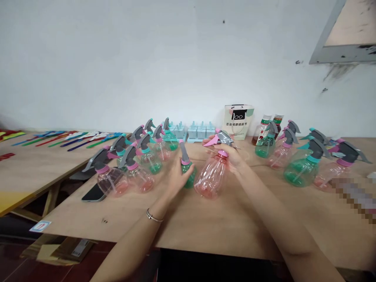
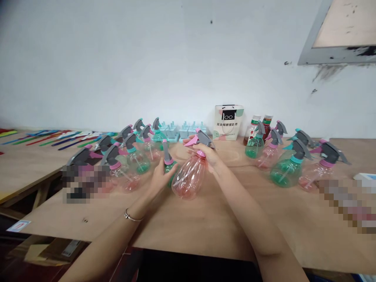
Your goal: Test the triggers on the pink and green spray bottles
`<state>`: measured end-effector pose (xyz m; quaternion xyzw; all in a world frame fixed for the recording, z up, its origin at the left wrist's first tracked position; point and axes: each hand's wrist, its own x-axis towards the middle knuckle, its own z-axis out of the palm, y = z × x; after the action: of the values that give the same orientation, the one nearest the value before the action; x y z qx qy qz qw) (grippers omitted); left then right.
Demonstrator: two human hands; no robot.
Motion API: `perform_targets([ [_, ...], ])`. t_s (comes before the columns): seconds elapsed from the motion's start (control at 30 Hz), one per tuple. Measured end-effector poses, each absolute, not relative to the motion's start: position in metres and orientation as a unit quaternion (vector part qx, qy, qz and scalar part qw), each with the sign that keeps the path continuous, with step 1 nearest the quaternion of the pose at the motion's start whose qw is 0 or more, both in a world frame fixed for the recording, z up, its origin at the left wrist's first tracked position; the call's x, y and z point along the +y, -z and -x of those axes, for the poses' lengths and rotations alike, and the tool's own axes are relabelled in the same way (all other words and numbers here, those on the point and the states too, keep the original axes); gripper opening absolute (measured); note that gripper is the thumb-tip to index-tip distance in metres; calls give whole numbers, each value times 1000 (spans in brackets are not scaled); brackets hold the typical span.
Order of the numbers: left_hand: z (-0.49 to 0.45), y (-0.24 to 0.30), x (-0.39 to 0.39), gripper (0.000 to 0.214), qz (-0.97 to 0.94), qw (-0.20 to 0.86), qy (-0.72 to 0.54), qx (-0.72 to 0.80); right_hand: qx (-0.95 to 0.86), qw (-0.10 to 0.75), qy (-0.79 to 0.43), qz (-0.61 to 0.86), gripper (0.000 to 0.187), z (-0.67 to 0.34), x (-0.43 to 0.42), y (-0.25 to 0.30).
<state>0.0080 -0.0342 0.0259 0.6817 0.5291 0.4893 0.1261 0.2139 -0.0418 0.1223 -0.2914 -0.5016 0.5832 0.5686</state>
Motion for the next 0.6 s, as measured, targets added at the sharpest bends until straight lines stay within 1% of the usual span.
perform_targets([
  [0.17,-13,-21,-36,40,-686,131,-492,519,-511,561,-581,294,32,-211,-48,-120],
  [0.3,-14,-24,-37,43,-683,159,-492,516,-472,653,-529,265,19,-210,-52,-122],
  [0.37,-13,-25,-38,45,-683,166,-491,515,-473,675,-509,246,19,-211,-54,-125],
  [0.47,-13,-25,-38,47,-683,157,-489,519,-502,630,-537,253,24,-213,-54,-128],
  [0.53,-13,-25,-37,49,-689,153,-488,514,-517,600,-553,258,24,-214,-55,-130],
  [0.6,-12,-24,-37,51,-696,153,-489,503,-518,618,-537,248,20,-214,-54,-130],
])
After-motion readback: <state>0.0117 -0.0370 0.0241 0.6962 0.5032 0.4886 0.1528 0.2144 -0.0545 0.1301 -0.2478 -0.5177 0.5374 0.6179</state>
